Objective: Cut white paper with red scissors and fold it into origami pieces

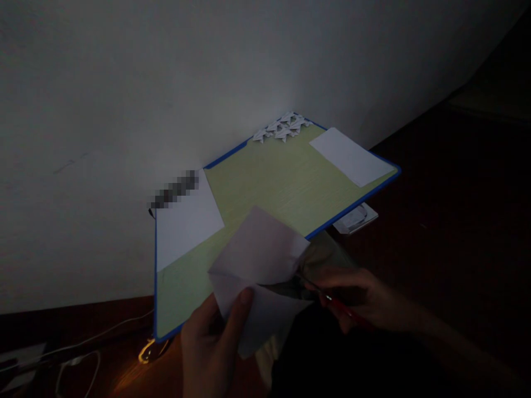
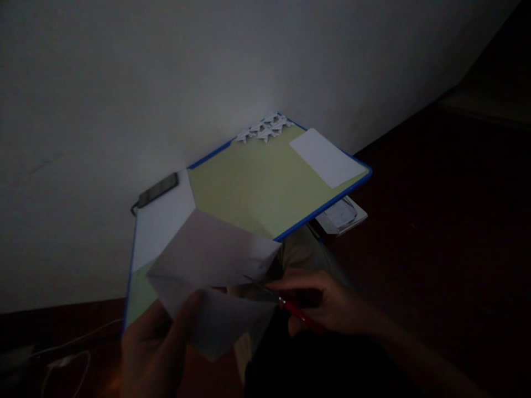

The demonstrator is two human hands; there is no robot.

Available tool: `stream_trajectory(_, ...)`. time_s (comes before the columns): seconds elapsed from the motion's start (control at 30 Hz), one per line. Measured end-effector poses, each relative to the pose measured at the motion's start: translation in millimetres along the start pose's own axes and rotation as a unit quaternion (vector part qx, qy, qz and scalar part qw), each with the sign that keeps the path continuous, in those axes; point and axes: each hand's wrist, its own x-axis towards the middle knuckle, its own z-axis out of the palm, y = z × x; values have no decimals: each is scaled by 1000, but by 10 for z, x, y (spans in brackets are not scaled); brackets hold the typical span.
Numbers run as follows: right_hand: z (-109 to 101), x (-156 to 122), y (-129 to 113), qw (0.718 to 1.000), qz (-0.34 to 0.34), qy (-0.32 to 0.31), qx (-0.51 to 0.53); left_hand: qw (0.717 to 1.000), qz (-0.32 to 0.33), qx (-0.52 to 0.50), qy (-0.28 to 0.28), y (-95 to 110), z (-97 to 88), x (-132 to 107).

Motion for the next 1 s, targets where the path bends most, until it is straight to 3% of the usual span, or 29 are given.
stream_trajectory(0.4,52,-49,-298,994,43,-95,-45,999,35,5,-7,14,-77,-24)
stream_trajectory(0.47,114,-71,-324,995,35,-81,-51,999,31,0,-14,40,-91,-49)
stream_trajectory(0.6,327,-125,-329,998,57,9,-11,999,22,-15,-33,129,-127,-124)
stream_trajectory(0.77,543,-177,-328,994,87,-16,57,998,31,-45,-36,236,-249,-254)
stream_trajectory(1.0,567,-184,-497,999,49,-22,-1,997,56,-54,-19,274,-488,-386)
